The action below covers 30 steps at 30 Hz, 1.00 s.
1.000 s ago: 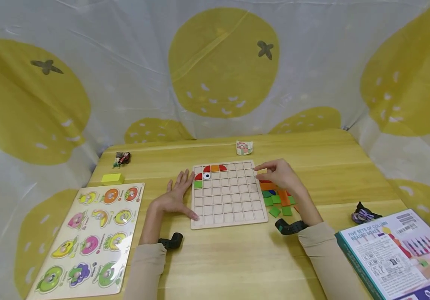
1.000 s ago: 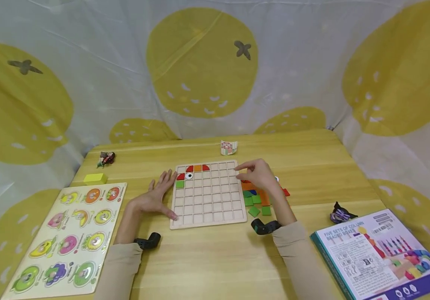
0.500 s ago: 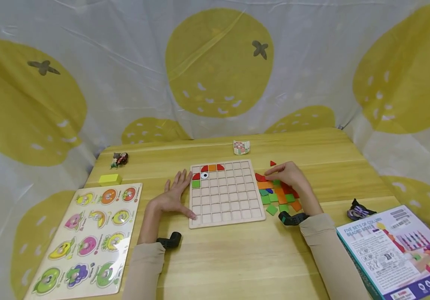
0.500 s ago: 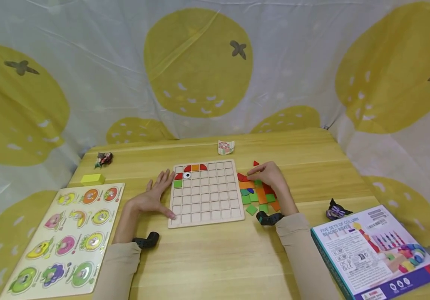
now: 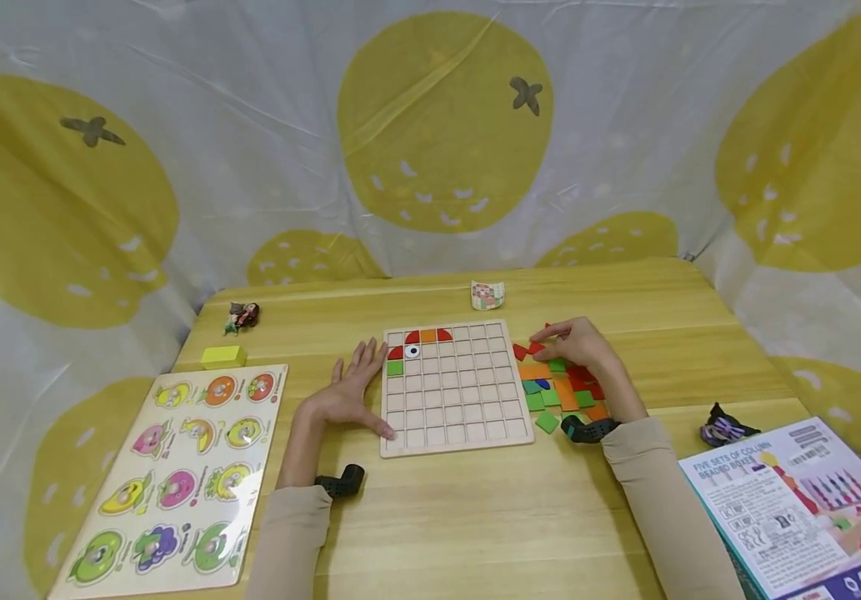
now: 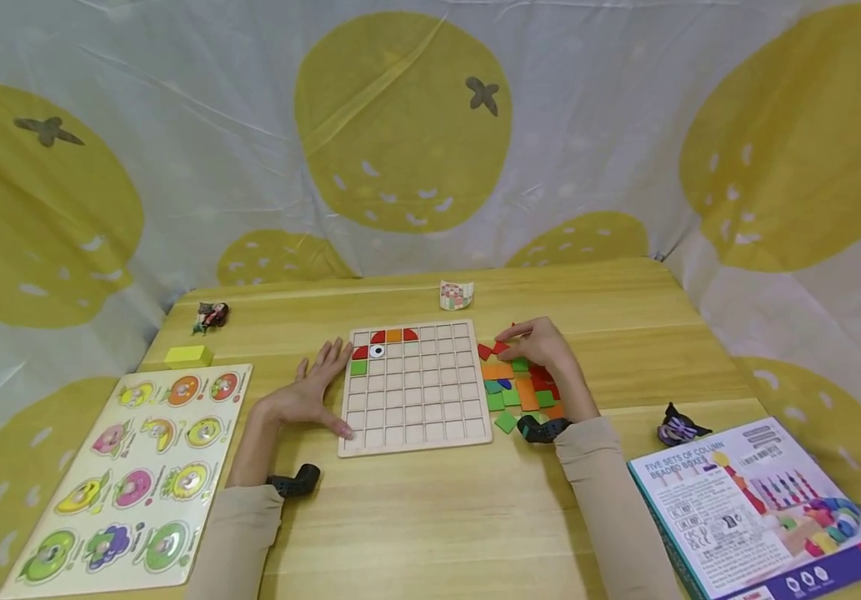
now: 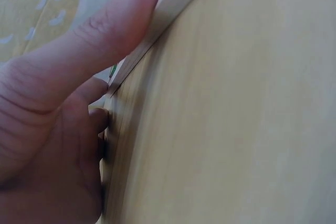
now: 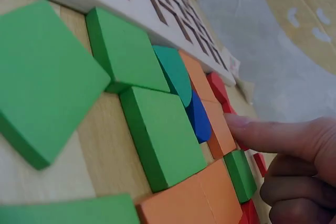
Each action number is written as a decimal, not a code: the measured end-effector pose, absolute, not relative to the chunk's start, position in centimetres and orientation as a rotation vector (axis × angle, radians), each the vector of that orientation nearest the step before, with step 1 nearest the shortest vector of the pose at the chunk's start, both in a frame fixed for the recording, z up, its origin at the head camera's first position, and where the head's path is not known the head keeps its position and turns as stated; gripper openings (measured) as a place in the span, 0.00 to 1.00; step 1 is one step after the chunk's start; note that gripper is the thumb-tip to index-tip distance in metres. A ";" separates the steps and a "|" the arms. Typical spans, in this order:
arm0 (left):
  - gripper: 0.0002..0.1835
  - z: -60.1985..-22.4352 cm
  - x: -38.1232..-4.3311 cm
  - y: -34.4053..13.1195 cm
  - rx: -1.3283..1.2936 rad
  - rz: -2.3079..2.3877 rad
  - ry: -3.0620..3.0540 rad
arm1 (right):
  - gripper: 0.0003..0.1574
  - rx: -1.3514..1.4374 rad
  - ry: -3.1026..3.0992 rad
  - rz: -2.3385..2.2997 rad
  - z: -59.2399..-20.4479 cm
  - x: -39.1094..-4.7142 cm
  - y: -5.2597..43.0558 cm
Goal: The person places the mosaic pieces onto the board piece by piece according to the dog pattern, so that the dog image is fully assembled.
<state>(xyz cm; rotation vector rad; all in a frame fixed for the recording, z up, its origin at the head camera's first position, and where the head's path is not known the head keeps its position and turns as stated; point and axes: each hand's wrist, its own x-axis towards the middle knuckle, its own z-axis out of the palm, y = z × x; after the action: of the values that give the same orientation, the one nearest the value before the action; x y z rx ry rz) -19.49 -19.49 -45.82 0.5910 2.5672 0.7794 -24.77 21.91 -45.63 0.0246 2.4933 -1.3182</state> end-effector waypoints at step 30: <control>0.77 -46.1 -19.1 -17.2 0.604 0.726 2.567 | 0.16 -0.397 2.385 -1.349 -45.1 -21.4 3.4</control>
<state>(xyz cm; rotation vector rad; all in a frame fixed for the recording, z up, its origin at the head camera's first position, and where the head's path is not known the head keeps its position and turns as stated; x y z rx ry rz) -19.14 -17.24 -46.10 0.6037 2.5666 0.7265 -21.41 3.37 -45.08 -0.3972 2.3854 -1.3488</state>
